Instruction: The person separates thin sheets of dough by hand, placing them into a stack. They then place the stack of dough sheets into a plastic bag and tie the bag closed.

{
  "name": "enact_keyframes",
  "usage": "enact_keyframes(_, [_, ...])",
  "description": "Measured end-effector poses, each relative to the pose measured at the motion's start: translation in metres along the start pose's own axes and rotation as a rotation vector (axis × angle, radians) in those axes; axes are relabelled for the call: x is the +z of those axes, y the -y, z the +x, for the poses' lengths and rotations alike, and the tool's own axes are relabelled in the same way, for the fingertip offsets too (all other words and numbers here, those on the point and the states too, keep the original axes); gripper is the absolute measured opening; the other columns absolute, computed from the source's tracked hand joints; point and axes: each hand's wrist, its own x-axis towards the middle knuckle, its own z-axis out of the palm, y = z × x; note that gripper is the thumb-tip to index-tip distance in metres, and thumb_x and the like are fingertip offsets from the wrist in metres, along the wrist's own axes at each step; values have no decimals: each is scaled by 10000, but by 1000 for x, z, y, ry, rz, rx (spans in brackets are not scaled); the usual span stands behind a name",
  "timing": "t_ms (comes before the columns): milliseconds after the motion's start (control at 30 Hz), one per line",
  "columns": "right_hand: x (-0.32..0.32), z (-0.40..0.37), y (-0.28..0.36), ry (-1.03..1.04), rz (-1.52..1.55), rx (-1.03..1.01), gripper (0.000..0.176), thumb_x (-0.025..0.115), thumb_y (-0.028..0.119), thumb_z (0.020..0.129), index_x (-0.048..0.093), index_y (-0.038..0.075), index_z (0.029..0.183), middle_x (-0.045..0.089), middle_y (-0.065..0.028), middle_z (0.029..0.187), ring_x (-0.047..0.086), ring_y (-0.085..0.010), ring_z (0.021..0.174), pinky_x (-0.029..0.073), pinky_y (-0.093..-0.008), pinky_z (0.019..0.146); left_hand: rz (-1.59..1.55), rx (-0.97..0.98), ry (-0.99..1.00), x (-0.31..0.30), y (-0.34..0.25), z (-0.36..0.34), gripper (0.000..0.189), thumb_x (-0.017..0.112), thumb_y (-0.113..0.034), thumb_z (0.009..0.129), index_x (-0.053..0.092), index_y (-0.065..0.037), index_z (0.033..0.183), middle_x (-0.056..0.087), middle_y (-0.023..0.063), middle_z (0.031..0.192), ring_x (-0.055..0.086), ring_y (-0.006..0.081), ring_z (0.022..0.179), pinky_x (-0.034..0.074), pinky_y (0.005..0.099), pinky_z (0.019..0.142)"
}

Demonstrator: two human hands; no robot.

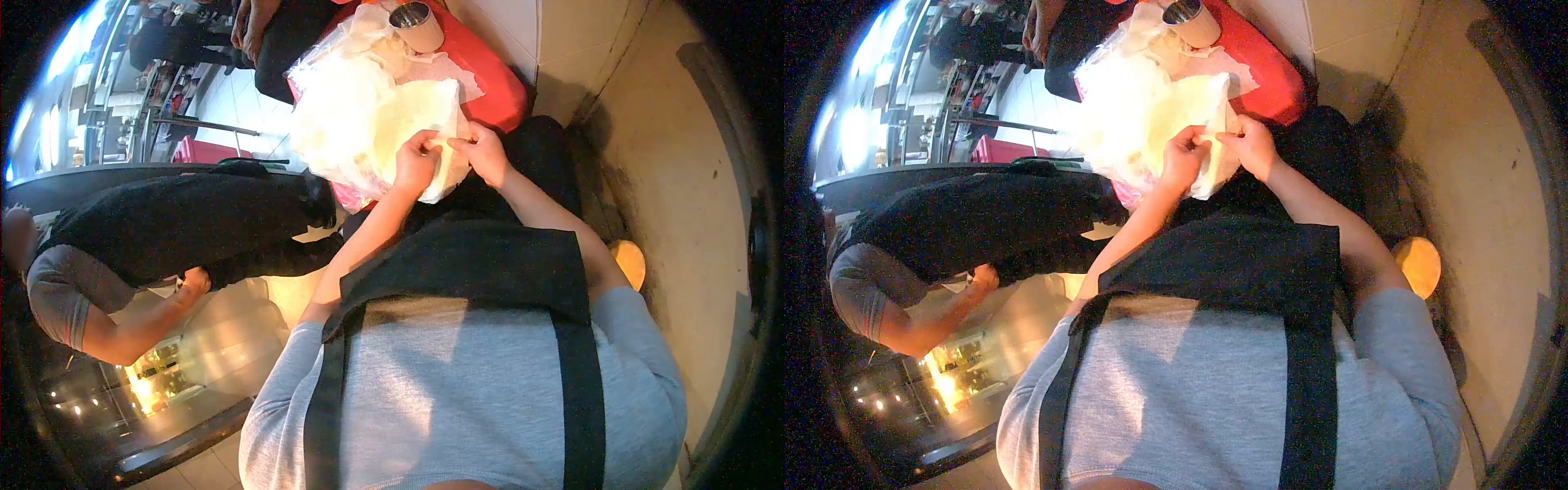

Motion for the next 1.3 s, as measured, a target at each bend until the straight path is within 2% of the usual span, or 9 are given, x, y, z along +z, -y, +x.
enact_keyframes(367, [-10,-10,35,69,-441,-122,147,588,130,801,600,24,903,628,-163,794,626,-224,736,477,-343,663,448,245,-199,-18,-2,18,281,666,-117,756,591,0,1001,630,72,742,547,118,643,448,282,596])
enact_keyframes(400, [-16,-4,24,31,-281,-126,131,581,133,808,598,18,869,633,-153,775,624,-218,722,476,-334,654,545,80,-162,-29,-25,15,287,638,-102,773,575,30,1020,650,119,767,587,142,677,464,296,624])
enact_keyframes(500, [-38,3,18,137,-271,112,191,608,178,800,603,23,911,650,-146,845,630,-212,765,480,-322,683,344,59,-153,-30,-6,12,279,625,-78,778,574,23,1034,647,110,746,594,168,660,473,299,624])
enact_keyframes(633, [-16,2,41,73,-479,-23,289,621,234,794,571,30,993,643,-156,913,629,-286,826,487,-363,722,258,288,40,-11,15,3,300,594,-12,738,601,-39,1036,573,191,859,568,328,726,459,363,678])
enact_keyframes(733, [-8,12,34,37,-497,-276,300,609,287,791,579,56,980,628,-180,917,597,-367,851,476,-412,743,324,266,57,-16,-16,-12,311,567,22,765,603,-55,1065,580,148,935,562,241,876,441,315,766])
enact_keyframes(900, [-13,18,43,153,-597,-184,222,562,264,805,603,61,887,611,-191,846,594,-355,816,464,-433,698,542,36,-80,-39,-32,-10,350,660,-95,726,601,-21,1063,605,181,908,595,281,846,470,340,739])
enact_keyframes(933, [-7,12,51,157,-648,-178,218,556,258,808,604,59,885,612,-190,846,595,-352,816,465,-433,697,575,186,-122,-36,-46,-13,387,656,-91,684,596,-24,1060,599,209,946,581,360,838,465,399,750])
enact_keyframes(1033, [-1,6,57,140,-600,-210,221,550,257,817,617,55,877,619,-180,840,605,-334,804,472,-410,686,566,330,-203,-28,-47,-1,389,704,-138,673,605,3,1022,623,196,836,607,311,787,476,359,716])
enact_keyframes(1300, [-14,18,59,55,-548,-375,254,577,264,813,629,42,925,627,-177,878,626,-288,811,481,-365,702,476,328,2,-43,-32,5,304,592,-2,711,627,-60,1007,563,192,854,554,380,831,452,403,739])
